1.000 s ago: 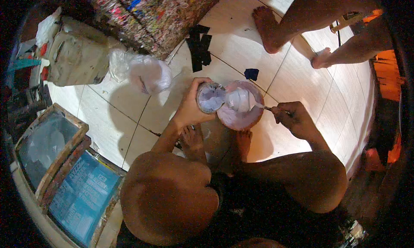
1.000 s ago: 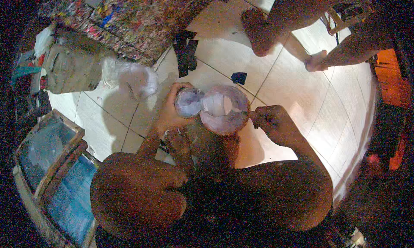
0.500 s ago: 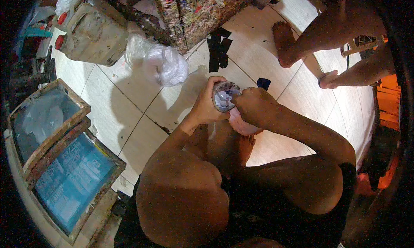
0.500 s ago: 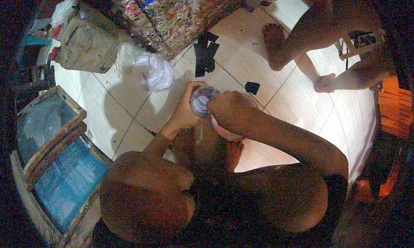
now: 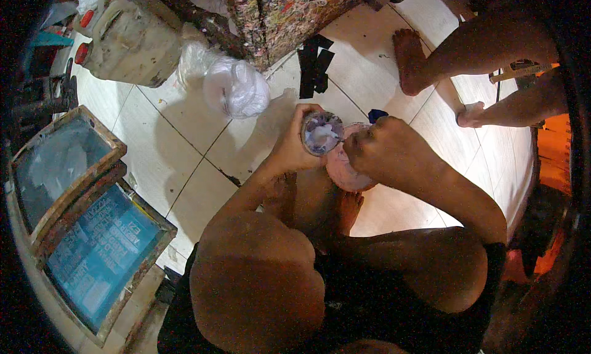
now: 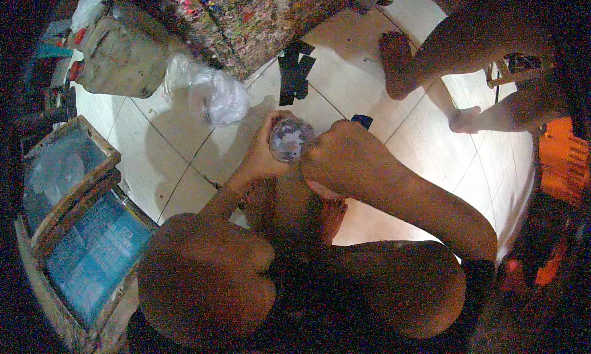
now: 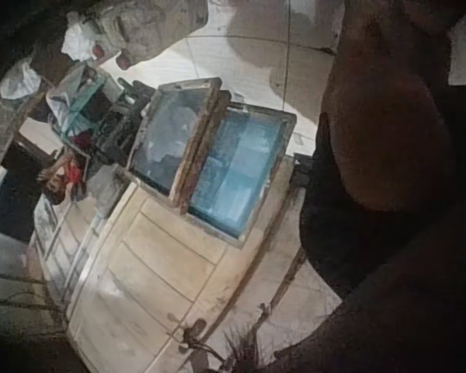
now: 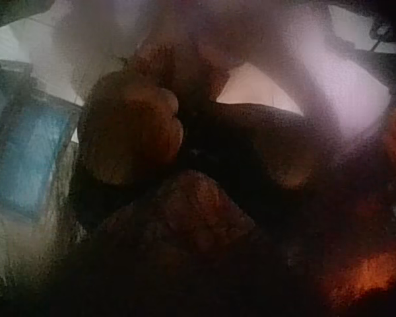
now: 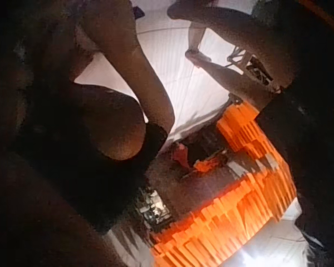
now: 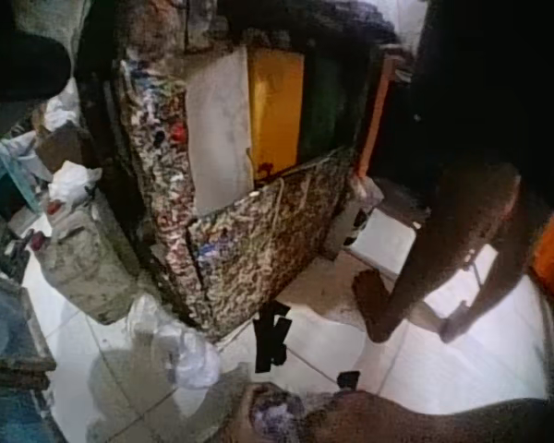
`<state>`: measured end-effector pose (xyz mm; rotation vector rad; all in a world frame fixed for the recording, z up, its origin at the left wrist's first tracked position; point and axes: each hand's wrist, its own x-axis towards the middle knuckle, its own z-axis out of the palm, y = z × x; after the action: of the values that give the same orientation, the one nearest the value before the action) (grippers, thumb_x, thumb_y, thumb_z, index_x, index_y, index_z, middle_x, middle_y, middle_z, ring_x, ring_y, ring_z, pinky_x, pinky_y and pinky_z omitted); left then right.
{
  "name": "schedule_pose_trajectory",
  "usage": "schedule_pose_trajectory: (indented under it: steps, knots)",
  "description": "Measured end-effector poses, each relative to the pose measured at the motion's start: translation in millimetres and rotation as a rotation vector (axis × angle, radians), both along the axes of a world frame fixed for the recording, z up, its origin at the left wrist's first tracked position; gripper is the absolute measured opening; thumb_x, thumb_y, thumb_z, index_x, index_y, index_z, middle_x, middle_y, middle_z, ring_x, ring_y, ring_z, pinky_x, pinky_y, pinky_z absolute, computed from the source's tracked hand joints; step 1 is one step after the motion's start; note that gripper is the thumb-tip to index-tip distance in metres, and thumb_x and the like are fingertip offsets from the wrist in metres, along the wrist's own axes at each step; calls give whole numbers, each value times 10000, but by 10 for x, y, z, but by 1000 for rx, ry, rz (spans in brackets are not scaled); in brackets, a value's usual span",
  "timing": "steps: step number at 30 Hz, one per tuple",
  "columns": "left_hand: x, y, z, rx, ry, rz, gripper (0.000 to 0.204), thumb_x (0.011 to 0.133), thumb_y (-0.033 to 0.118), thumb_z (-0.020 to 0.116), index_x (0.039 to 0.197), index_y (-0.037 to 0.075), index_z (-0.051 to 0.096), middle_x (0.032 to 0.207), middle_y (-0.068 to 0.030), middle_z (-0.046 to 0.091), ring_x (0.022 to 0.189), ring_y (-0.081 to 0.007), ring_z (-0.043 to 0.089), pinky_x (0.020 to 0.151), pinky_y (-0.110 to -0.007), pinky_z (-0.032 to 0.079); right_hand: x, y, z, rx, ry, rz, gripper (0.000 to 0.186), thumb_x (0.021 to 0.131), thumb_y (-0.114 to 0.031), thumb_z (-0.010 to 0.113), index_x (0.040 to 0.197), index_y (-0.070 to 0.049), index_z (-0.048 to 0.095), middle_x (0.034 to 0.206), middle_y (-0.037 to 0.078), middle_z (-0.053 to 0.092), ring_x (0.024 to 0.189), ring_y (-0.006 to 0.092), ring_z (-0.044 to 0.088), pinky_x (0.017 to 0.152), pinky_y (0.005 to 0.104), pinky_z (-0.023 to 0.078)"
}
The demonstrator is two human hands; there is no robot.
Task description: The person sits on the floor and mixes a purple substance in a small bucket using a stick. They transfer the mixture between the bucket and a smaller container, then place the bucket on the floor and handle a plastic bag.
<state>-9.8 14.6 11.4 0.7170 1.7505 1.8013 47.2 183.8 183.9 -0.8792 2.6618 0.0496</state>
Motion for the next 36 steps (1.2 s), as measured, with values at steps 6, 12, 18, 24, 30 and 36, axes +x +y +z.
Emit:
schedule_pose_trajectory:
  steps: [6,12,18,24,30,36]
  knots:
    - [1,-16,-35,-50,85,20,812,506,110,827,1214,71,431,1137,-126,554,1087,-256,569,945,-360,447,-29,83,-240,-18,100,6,115,679,-220,658,655,-112,690,685,79,685,598,249,675,547,382,536]
    - [20,41,-8,-1,88,-9,811,518,119,825,1222,78,425,1120,-132,581,1068,-278,589,927,-376,460,114,88,-515,-122,20,-84,128,699,-223,648,672,-107,695,700,87,688,649,264,694,519,394,530]
    - [42,-47,32,-79,127,21,813,532,166,871,1211,69,435,1110,-128,608,1067,-257,605,916,-368,471,46,50,130,-81,36,-125,91,701,-201,650,695,-120,689,687,88,683,678,275,693,585,414,536]
    - [42,-63,13,-38,70,13,815,536,174,891,1207,69,439,1127,-126,598,1072,-237,598,916,-359,469,173,202,-275,-231,1,-190,87,769,-161,616,808,-115,678,734,110,681,696,288,687,595,423,534]
    - [2,-185,94,-72,145,-6,822,520,158,882,1208,70,441,1133,-121,590,1065,-225,592,923,-357,465,294,469,164,-282,-77,-460,136,805,-131,595,916,-101,667,715,127,668,633,322,662,609,445,532]
    - [-163,-215,105,-145,92,-290,841,499,101,837,1231,74,423,1138,-112,584,1069,-215,586,936,-353,459,815,748,-87,-134,-116,-686,119,791,-103,583,878,-74,660,667,160,645,625,358,649,617,433,534]
